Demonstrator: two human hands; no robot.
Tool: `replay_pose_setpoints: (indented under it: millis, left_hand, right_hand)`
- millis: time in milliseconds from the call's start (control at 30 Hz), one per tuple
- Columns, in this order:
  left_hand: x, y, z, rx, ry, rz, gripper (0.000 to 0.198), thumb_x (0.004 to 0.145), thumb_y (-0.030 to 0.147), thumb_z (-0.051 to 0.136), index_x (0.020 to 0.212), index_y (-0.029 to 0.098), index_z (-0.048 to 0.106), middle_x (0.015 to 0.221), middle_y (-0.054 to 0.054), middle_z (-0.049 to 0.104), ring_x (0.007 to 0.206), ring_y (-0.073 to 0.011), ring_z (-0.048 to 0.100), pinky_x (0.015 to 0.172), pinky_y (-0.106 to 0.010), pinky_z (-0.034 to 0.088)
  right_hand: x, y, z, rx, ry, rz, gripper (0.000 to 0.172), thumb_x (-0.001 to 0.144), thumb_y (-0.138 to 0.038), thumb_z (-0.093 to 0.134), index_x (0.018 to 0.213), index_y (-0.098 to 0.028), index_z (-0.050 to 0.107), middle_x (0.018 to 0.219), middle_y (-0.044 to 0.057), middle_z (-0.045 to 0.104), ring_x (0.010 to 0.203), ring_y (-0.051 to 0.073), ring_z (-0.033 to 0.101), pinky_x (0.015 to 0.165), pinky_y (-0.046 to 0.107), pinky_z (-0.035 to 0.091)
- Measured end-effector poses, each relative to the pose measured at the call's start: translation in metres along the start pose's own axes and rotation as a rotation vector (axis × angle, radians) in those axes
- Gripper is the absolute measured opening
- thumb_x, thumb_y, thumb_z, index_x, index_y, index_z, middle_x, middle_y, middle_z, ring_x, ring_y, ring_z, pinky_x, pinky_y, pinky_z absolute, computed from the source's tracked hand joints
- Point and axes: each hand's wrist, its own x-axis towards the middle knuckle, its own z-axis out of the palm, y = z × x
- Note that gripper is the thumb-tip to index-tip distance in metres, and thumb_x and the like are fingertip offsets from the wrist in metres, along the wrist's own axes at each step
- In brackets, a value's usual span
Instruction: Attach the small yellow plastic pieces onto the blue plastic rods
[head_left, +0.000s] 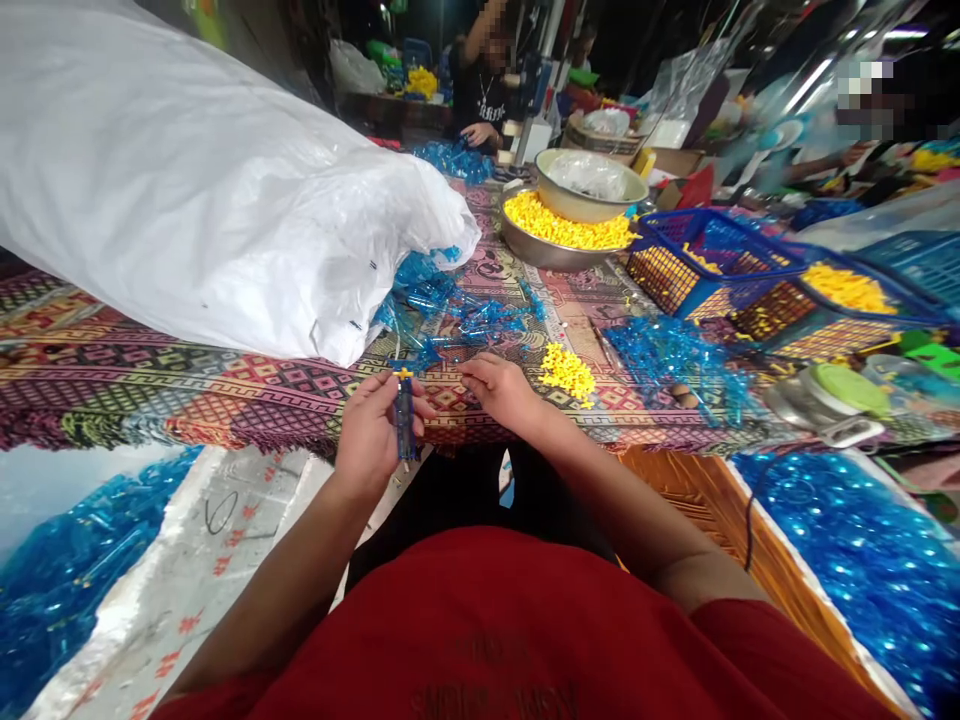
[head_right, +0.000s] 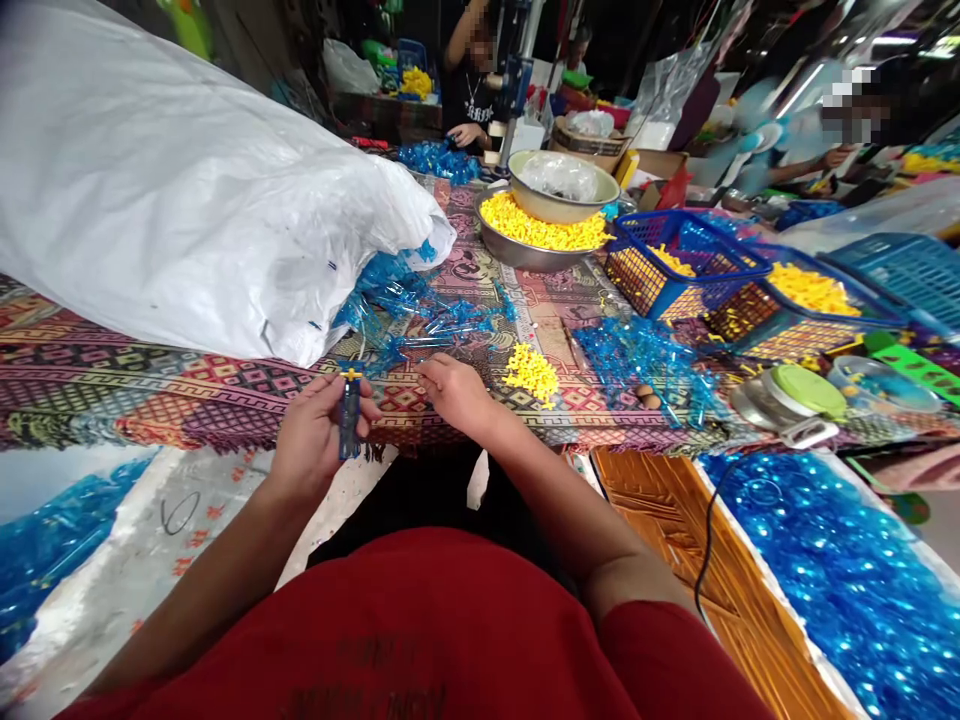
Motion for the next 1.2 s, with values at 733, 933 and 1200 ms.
replay_pose_setpoints:
  millis: [733,933,1200]
  left_hand:
    - [-0.023,-0.005,0.024,0.091,-0.093,-0.181,0.019,0.073,0.020,0.061,0.086,0.015,0.047,0.069,-0.002,0.063,0.045,-0.0170,0.061,0.033,-0.022,0.041]
    - [-0.026,-0.008,0.028,0.110,-0.100,-0.196,0.021,0.072,0.019,0.063,0.086,0.015,0.048,0.071,-0.002,0.063,0.048,-0.0174,0.063,0.034,-0.022,0.042]
    - [-0.023,-0.012,0.024,0.092,-0.090,-0.190,0.021,0.073,0.020,0.062,0.086,0.014,0.048,0.070,-0.003,0.064,0.046,-0.0171,0.062,0.034,-0.022,0.042]
  right_hand:
    - [-0.077,0.125,-0.154,-0.860,-0.202,0.829,0.030,0.085,-0.027,0.051,0.106,-0.009,0.065,0.108,0.020,0.064,0.103,0.028,0.061,0.082,0.032,0.045]
    - [-0.089,0.137,-0.158,-0.792,-0.113,0.878,0.033,0.084,-0.021,0.049,0.110,-0.008,0.064,0.109,0.020,0.064,0.100,0.027,0.063,0.082,0.031,0.045]
    - [-0.079,0.112,-0.153,-0.225,0.324,0.761,0.040,0.077,-0.018,0.053,0.115,-0.009,0.062,0.103,0.014,0.068,0.095,0.023,0.063,0.087,0.036,0.047]
